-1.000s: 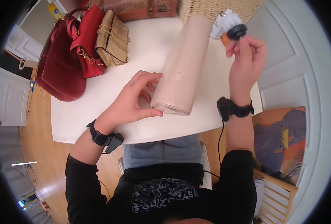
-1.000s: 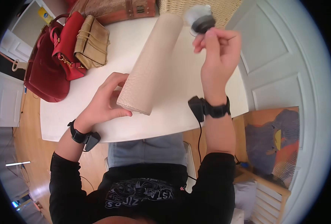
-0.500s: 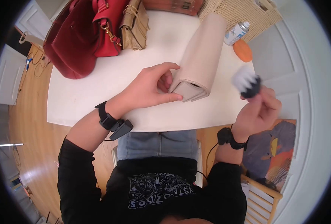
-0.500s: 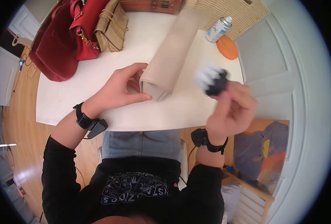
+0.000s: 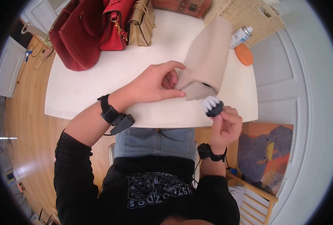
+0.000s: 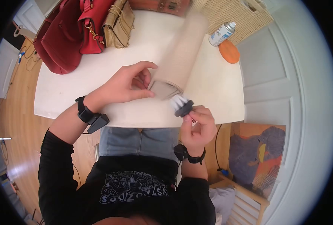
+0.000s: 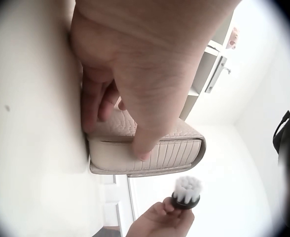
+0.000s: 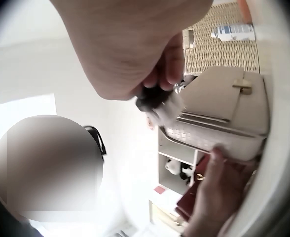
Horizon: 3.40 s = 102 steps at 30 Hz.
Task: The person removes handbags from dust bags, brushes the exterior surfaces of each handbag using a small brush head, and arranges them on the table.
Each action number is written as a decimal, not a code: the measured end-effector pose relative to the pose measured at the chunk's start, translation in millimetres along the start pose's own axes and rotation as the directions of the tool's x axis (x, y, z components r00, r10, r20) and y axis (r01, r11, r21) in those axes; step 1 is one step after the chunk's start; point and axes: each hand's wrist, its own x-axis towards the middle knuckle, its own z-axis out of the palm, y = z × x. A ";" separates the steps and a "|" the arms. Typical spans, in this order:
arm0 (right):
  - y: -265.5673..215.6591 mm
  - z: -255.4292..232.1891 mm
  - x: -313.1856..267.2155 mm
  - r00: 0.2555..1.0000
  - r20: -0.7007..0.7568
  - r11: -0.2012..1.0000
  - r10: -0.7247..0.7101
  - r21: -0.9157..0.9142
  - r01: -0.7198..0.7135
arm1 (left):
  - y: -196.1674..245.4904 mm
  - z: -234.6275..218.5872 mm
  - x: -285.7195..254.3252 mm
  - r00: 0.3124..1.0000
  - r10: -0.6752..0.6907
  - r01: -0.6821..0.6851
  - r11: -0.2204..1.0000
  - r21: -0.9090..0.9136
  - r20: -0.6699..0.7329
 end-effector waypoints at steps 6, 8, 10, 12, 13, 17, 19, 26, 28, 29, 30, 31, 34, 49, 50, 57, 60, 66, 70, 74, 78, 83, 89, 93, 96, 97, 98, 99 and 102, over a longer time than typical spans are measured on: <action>4.7 -2.0 0.1 0.955 -0.291 0.953 -0.050 0.274 0.133 | 1.7 -2.1 -2.0 0.997 0.037 -0.031 0.996 -0.083 0.071; 12.2 -4.0 -5.0 0.991 -0.088 0.983 0.098 0.167 -0.082 | -6.7 -3.7 -0.4 0.994 0.061 -0.049 0.991 -0.123 0.094; 9.6 -4.7 -13.7 0.957 0.033 0.884 0.288 0.375 -0.279 | -11.5 -6.1 0.9 0.989 0.077 -0.056 0.986 -0.160 0.127; 18.2 -5.0 -11.5 0.970 -0.038 0.843 0.242 0.504 -0.191 | -6.8 -9.0 3.9 1.000 0.009 -0.006 0.993 -0.115 0.028; 21.8 -6.1 -10.1 0.968 -0.062 0.840 0.244 0.513 -0.179 | -0.9 -11.1 7.8 0.999 0.008 -0.003 0.995 -0.096 0.047; 21.8 -13.1 -8.5 0.937 0.064 0.834 0.344 0.439 -0.336 | 50.7 -22.8 34.4 0.944 0.278 -0.140 0.824 0.549 -0.177; 16.7 -15.1 -5.8 0.881 0.252 0.793 0.399 0.388 -0.470 | 77.3 -29.5 62.0 0.830 0.557 -0.372 0.504 0.779 0.036; 15.9 -20.7 5.1 0.824 0.360 0.782 0.438 0.300 -0.546 | 93.5 -12.2 131.3 0.692 0.545 -0.673 0.249 0.697 0.474; 21.9 -24.5 1.8 0.838 0.330 0.772 0.435 0.342 -0.535 | 98.4 -13.9 133.1 0.701 0.480 -0.673 0.201 0.712 0.527; 24.9 -25.0 -1.4 0.844 0.322 0.763 0.429 0.371 -0.529 | 100.7 -12.2 132.6 0.689 0.466 -0.692 0.197 0.694 0.554; 26.2 -24.6 -4.6 0.845 0.300 0.753 0.443 0.386 -0.532 | 105.3 -9.6 128.8 0.719 0.463 -0.653 0.194 0.732 0.519; 27.1 -25.0 -5.6 0.837 0.258 0.701 0.482 0.460 -0.545 | 107.9 -6.5 125.9 0.746 0.465 -0.610 0.187 0.770 0.478; 30.6 -26.1 -2.5 0.814 0.195 0.633 0.547 0.540 -0.555 | 91.6 6.9 124.5 0.794 0.554 -0.446 0.252 0.859 0.250; 27.2 -28.9 3.6 0.809 0.308 0.613 0.500 0.534 -0.582 | 82.3 -52.9 108.3 0.938 0.341 -0.076 0.355 0.932 -0.053; 28.8 -29.0 2.7 0.808 0.321 0.604 0.495 0.542 -0.585 | 76.1 -59.0 99.9 0.939 0.315 -0.037 0.493 0.869 -0.138; 27.4 -24.8 14.6 0.757 0.371 0.604 0.537 0.458 -0.653 | -4.4 -31.5 59.5 0.943 0.146 -0.131 0.989 0.071 -0.299; 25.7 -23.8 13.8 0.750 0.370 0.613 0.548 0.432 -0.661 | -22.1 -25.7 61.9 0.937 0.089 -0.089 0.996 0.014 -0.338; 14.6 -17.5 40.0 0.690 0.460 0.600 0.558 0.350 -0.719 | -9.3 -27.2 56.4 0.913 -0.082 0.068 0.996 -0.048 -0.399; 4.8 -17.5 116.3 0.818 0.396 0.820 0.418 0.222 -0.527 | -12.6 -27.1 43.1 0.856 0.006 0.011 0.999 0.030 -0.517; 45.2 -17.5 192.0 0.927 0.303 0.930 0.222 0.222 -0.295 | -10.7 -27.1 41.2 0.853 0.017 -0.023 1.000 -0.004 -0.522; 113.0 -15.2 194.7 0.980 0.087 0.898 0.181 0.391 -0.201 | -25.0 -25.2 42.3 0.828 0.085 -0.059 0.996 0.065 -0.554; 166.9 -22.3 174.4 0.873 -0.134 0.756 0.469 0.572 -0.318 | -20.4 -21.1 37.4 0.901 -0.086 0.045 0.994 -0.104 -0.426; 181.3 -33.8 186.9 0.785 0.046 0.648 0.617 0.536 -0.541 | -23.0 -25.6 38.1 0.925 -0.010 -0.034 0.994 -0.108 -0.380; 165.1 -26.5 186.6 0.747 0.080 0.626 0.659 0.491 -0.605 | -20.3 -22.9 34.3 0.909 -0.020 -0.060 0.982 -0.178 -0.417; 167.4 -33.1 189.0 0.754 0.064 0.613 0.654 0.540 -0.577 | -20.5 -26.7 38.0 0.896 0.080 -0.096 0.995 -0.014 -0.436; 169.5 -36.3 189.6 0.765 0.054 0.625 0.642 0.541 -0.563 | -21.7 -26.2 39.2 0.890 0.084 -0.102 0.995 -0.015 -0.448; 170.8 -39.2 185.4 0.759 0.064 0.621 0.648 0.533 -0.575 | -22.8 -22.8 37.3 0.885 0.081 -0.103 0.994 -0.022 -0.459; 169.4 -37.5 183.7 0.758 0.065 0.627 0.649 0.519 -0.581 | -23.1 -21.5 34.8 0.881 0.072 -0.095 0.995 -0.026 -0.467; 166.3 -33.2 184.5 0.744 0.079 0.622 0.664 0.494 -0.608 | -21.0 -23.3 39.0 0.880 0.096 -0.124 0.992 -0.031 -0.466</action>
